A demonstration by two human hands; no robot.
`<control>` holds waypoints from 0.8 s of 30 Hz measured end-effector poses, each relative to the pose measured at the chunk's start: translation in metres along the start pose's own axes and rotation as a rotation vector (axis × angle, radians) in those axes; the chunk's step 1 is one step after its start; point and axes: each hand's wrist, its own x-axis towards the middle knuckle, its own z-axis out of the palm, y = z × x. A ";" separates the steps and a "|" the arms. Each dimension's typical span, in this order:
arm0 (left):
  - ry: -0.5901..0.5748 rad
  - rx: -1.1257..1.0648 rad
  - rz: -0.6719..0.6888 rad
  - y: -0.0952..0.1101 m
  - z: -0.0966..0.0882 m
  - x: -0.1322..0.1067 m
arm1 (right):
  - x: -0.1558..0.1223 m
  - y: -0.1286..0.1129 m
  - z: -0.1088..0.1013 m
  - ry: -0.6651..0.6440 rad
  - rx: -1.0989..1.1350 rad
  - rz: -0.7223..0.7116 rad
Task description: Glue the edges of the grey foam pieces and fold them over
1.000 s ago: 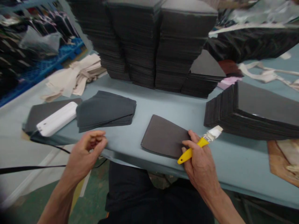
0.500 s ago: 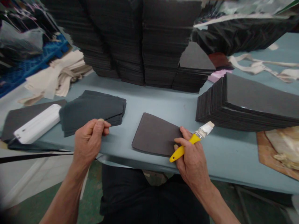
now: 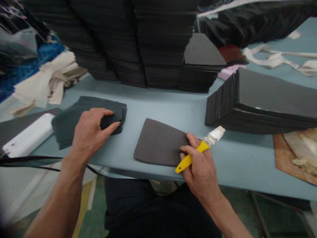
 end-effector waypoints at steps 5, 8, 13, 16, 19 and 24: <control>-0.088 -0.042 0.051 -0.011 -0.010 0.010 | 0.002 -0.002 -0.001 -0.005 -0.021 0.005; -0.102 -0.074 0.056 -0.012 -0.013 0.010 | 0.002 -0.003 -0.002 -0.001 -0.014 0.003; -0.057 -0.155 0.046 -0.011 -0.012 0.009 | 0.001 -0.001 -0.001 0.005 0.008 0.009; 0.022 -0.229 0.029 -0.013 -0.009 0.008 | -0.001 0.000 0.000 -0.004 0.025 0.021; 0.108 -0.304 -0.031 -0.013 -0.006 0.004 | -0.001 0.001 -0.001 -0.012 0.029 0.023; 0.207 -0.295 -0.106 -0.012 -0.003 -0.001 | 0.002 0.003 -0.004 -0.024 -0.017 -0.026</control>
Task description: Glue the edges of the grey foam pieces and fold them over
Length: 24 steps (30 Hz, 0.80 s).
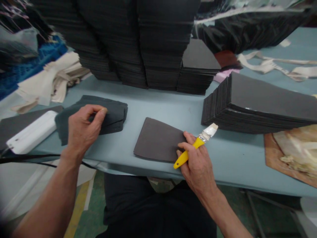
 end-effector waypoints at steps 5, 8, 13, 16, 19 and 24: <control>-0.155 0.136 0.113 -0.006 0.002 -0.003 | 0.003 0.000 -0.003 -0.020 -0.038 -0.014; -0.192 0.140 0.168 -0.009 0.002 -0.003 | 0.004 0.000 -0.002 -0.011 -0.045 -0.011; -0.162 0.157 0.143 -0.013 0.005 -0.002 | 0.003 0.000 0.000 0.001 -0.030 0.004; -0.173 0.135 0.156 -0.013 0.007 0.000 | 0.002 0.001 0.000 -0.009 -0.016 0.009; -0.167 0.057 0.118 -0.012 0.006 0.003 | 0.002 0.002 0.000 -0.012 -0.007 0.026; -0.125 -0.036 0.054 -0.009 0.002 0.003 | 0.003 0.003 -0.002 -0.008 -0.014 0.019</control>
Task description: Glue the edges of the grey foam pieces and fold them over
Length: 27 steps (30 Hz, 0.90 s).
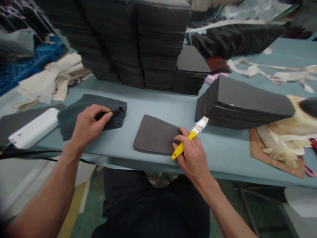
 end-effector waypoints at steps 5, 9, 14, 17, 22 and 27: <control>0.108 -0.093 -0.068 0.002 -0.002 -0.005 | 0.002 0.003 -0.005 0.012 -0.026 -0.028; 0.228 -0.126 -0.074 0.015 -0.010 -0.008 | 0.002 0.006 -0.006 0.009 -0.017 -0.003; 0.278 -0.096 0.039 0.062 -0.012 -0.025 | 0.003 0.004 -0.004 0.023 0.034 0.031; 0.214 -0.120 0.209 0.097 0.006 -0.043 | 0.005 0.002 -0.002 0.045 0.098 0.071; 0.034 -0.180 0.345 0.117 0.040 -0.072 | 0.008 0.003 -0.003 0.086 0.143 0.099; 0.236 -0.009 -0.091 0.073 0.037 -0.087 | 0.009 0.005 -0.001 0.116 0.190 0.086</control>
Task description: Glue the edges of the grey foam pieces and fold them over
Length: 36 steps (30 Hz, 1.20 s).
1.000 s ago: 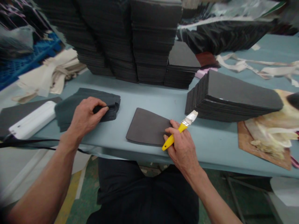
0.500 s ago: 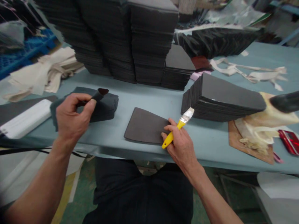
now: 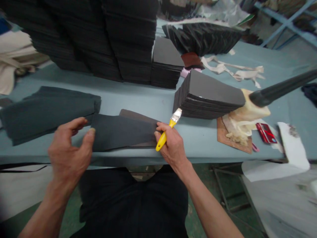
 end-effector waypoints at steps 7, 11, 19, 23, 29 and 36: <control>-0.109 0.142 -0.037 -0.029 -0.011 0.003 | 0.000 0.000 0.001 0.000 0.002 0.010; -0.278 0.235 -0.146 -0.013 -0.017 0.015 | 0.001 0.001 0.002 -0.007 -0.013 0.008; -0.410 0.347 -0.250 0.002 -0.031 0.020 | 0.001 0.002 0.004 0.026 -0.017 -0.020; -0.250 0.214 0.019 0.010 -0.031 0.006 | 0.003 0.002 0.003 0.009 0.000 -0.013; -0.419 0.146 0.402 0.004 -0.023 -0.013 | 0.003 0.001 0.003 0.022 -0.006 -0.019; -0.333 0.125 0.372 -0.004 -0.005 -0.013 | 0.004 0.002 0.003 0.002 -0.002 -0.026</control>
